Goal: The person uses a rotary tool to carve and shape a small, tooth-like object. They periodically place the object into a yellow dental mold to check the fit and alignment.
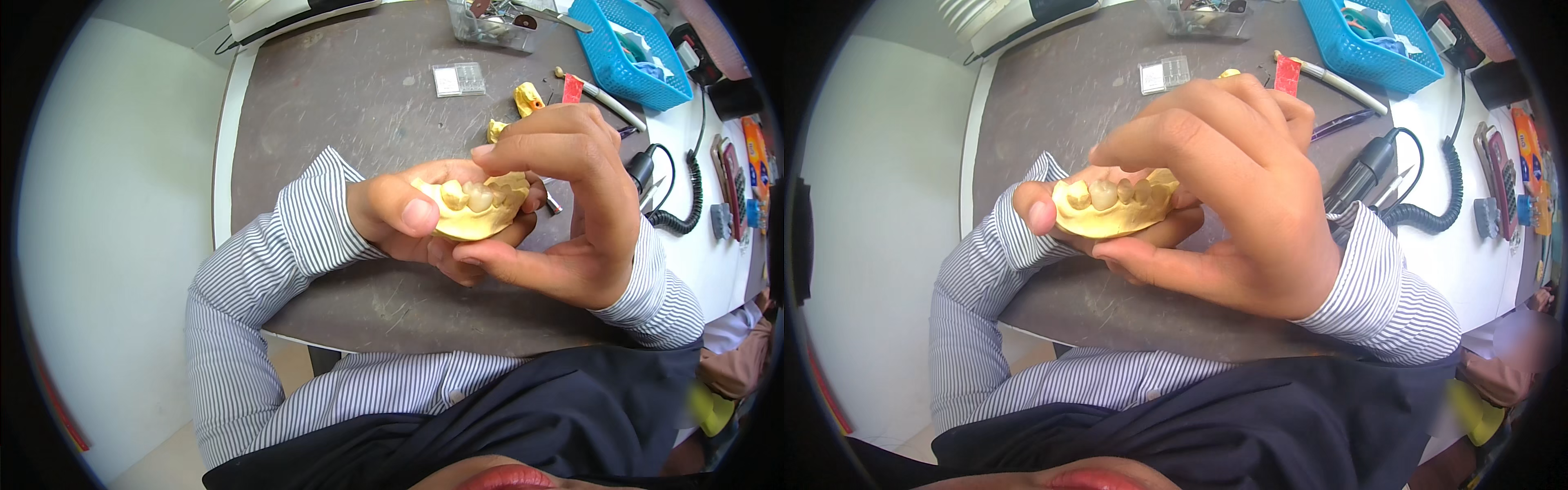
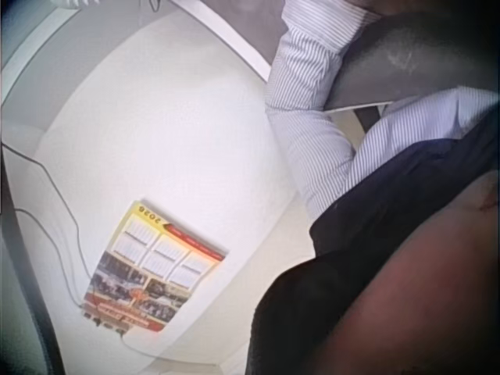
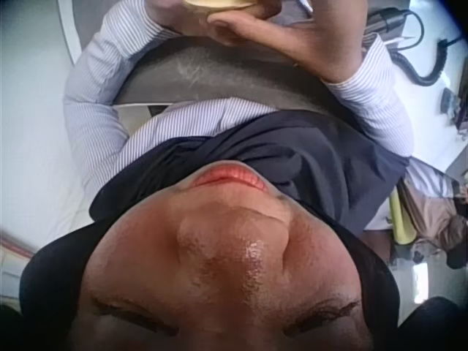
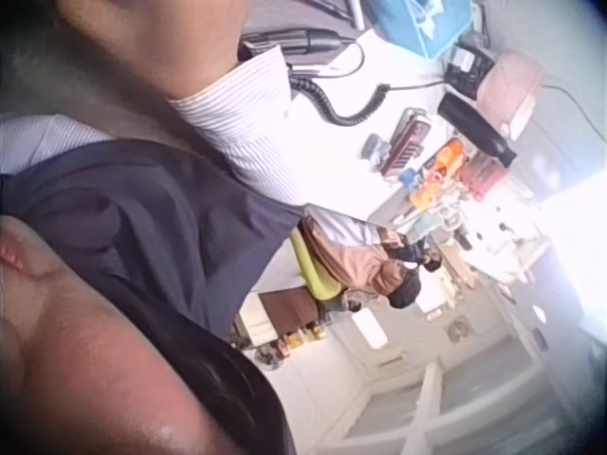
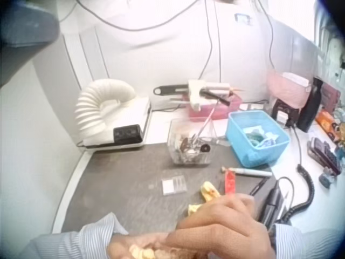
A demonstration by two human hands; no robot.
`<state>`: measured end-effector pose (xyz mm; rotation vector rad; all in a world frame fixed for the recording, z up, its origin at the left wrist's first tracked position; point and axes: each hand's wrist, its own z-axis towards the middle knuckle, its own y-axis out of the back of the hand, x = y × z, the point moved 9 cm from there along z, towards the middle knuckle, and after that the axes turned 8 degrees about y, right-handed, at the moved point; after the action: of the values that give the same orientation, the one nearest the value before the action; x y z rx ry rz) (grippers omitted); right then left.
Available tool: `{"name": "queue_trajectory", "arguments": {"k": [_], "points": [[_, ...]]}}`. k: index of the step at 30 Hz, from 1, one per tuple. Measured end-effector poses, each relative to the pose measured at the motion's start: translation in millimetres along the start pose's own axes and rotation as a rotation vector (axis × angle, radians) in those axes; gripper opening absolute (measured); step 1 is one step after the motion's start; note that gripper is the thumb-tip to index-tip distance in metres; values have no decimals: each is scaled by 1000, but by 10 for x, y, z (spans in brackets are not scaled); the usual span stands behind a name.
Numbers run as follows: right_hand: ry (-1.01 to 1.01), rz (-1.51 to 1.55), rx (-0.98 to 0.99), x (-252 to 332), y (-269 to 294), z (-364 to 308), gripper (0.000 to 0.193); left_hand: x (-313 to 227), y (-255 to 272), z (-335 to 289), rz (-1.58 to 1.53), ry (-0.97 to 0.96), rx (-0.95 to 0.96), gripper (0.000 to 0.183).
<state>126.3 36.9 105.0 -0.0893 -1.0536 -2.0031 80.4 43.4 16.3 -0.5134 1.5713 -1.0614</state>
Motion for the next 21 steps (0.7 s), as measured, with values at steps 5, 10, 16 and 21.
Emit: {"name": "queue_trajectory", "arguments": {"k": [5,10,16,21], "points": [[33,42,28,25,-62,2,45,32,-9,1,-141,-25,71,67],[66,59,28,80,-52,-2,43,-2,-100,6,-116,-28,77,62],[60,69,15,84,-45,15,42,-26,-147,-8,-65,-66,129,61],[19,106,28,68,-46,33,40,14,-118,33,-184,-153,286,65]]}}
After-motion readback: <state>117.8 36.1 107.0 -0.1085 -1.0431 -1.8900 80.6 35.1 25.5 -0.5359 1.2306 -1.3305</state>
